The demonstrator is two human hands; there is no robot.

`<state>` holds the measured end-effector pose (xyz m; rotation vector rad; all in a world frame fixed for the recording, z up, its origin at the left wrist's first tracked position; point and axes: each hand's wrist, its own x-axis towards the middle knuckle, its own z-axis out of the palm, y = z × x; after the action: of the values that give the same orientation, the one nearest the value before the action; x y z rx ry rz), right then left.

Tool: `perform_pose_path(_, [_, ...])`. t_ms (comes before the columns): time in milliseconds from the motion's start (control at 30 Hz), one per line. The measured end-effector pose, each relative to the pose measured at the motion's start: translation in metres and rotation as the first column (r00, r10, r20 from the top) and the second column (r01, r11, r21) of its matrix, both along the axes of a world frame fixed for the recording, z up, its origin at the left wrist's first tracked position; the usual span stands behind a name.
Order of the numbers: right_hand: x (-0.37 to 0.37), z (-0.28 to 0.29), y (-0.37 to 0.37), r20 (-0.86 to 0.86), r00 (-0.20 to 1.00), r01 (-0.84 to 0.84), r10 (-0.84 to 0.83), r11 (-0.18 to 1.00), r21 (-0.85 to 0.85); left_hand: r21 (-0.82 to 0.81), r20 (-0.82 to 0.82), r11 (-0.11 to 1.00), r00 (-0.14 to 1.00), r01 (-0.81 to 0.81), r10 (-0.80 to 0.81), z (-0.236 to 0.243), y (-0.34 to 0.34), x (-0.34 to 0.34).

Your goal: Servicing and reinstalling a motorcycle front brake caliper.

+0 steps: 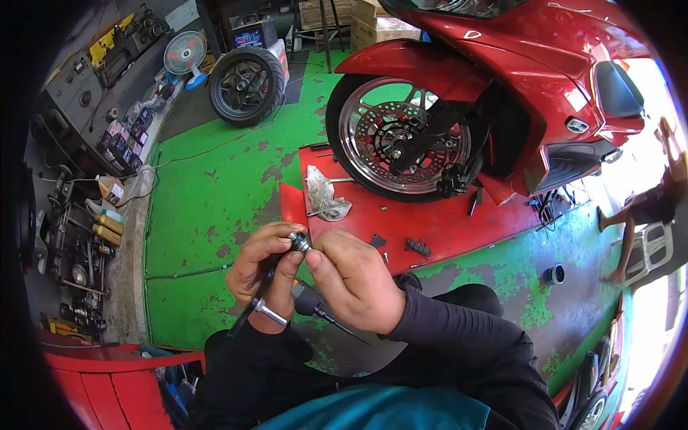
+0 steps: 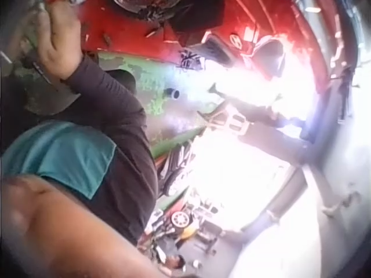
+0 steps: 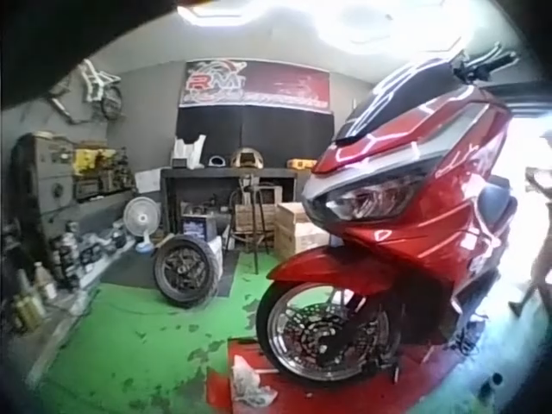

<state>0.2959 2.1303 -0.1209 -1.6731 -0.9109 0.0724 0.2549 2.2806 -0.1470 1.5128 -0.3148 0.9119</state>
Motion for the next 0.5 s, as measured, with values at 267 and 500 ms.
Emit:
perform_pose_path(267, [0.014, -0.012, 0.010, 0.324, 0.940, 0.040, -0.110, 0.976, 0.216, -0.007, 0.055, 1.000, 0.998, 0.025, -0.024, -0.001, -0.007, 0.003])
perform_pose_path(500, [0.022, -0.007, 0.007, 0.367, 0.929, -0.005, -0.044, 0.991, 0.130, 0.124, 0.062, 0.990, 0.997, -0.063, 0.056, 0.004, -0.003, 0.003])
